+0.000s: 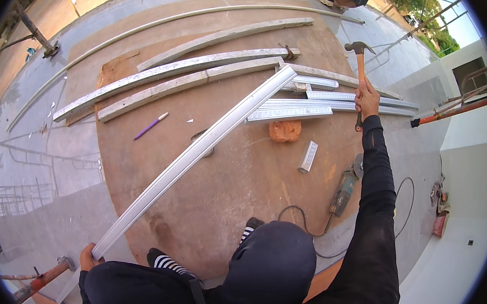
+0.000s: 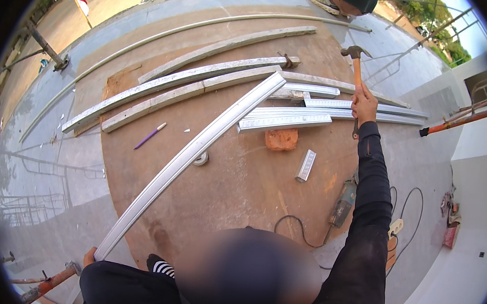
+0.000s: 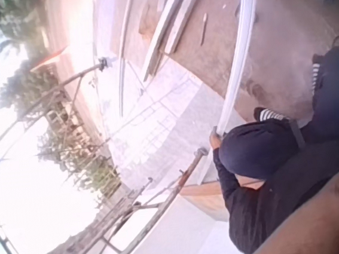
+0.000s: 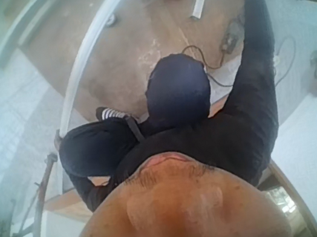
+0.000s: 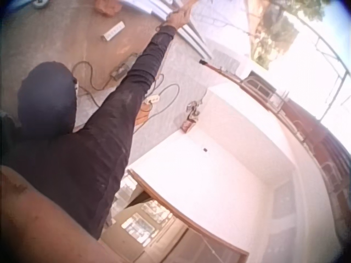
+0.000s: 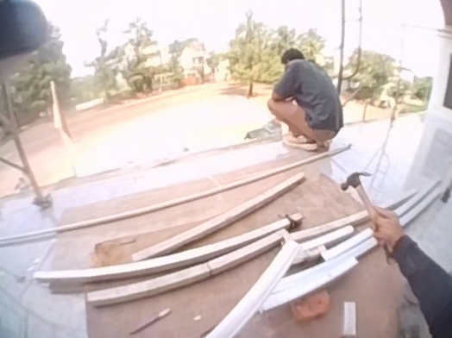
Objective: The person measures metal frames with a tape measure, marks them with a pen, and then cuts and joins the pieces using a grinder and a hammer on a construction site.
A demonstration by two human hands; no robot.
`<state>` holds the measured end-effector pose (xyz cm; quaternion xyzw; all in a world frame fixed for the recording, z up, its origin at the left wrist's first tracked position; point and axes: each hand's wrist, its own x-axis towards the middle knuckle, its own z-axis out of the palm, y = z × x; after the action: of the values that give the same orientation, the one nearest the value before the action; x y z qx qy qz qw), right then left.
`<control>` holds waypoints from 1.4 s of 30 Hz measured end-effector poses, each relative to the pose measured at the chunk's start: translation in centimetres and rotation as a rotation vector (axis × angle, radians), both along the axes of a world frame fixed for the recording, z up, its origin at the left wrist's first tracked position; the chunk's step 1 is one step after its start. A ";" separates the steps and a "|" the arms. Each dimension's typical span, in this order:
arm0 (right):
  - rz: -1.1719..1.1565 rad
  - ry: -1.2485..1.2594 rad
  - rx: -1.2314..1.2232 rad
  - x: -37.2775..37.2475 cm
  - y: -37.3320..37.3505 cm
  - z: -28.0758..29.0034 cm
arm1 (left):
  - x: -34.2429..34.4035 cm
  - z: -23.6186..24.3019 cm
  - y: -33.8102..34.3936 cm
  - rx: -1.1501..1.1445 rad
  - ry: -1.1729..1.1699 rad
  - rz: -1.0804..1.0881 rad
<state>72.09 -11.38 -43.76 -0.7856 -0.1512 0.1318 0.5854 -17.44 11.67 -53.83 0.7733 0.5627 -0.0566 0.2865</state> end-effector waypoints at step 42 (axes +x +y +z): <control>0.177 0.308 0.010 -4.7 9.8 -7.6 | 7.0 0.4 -2.9 0.551 0.045 -0.290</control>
<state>67.36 -1.56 -51.35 -0.7369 -0.1290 0.3009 0.5915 -10.49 8.78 -53.47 0.8926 0.4470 0.0408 0.0425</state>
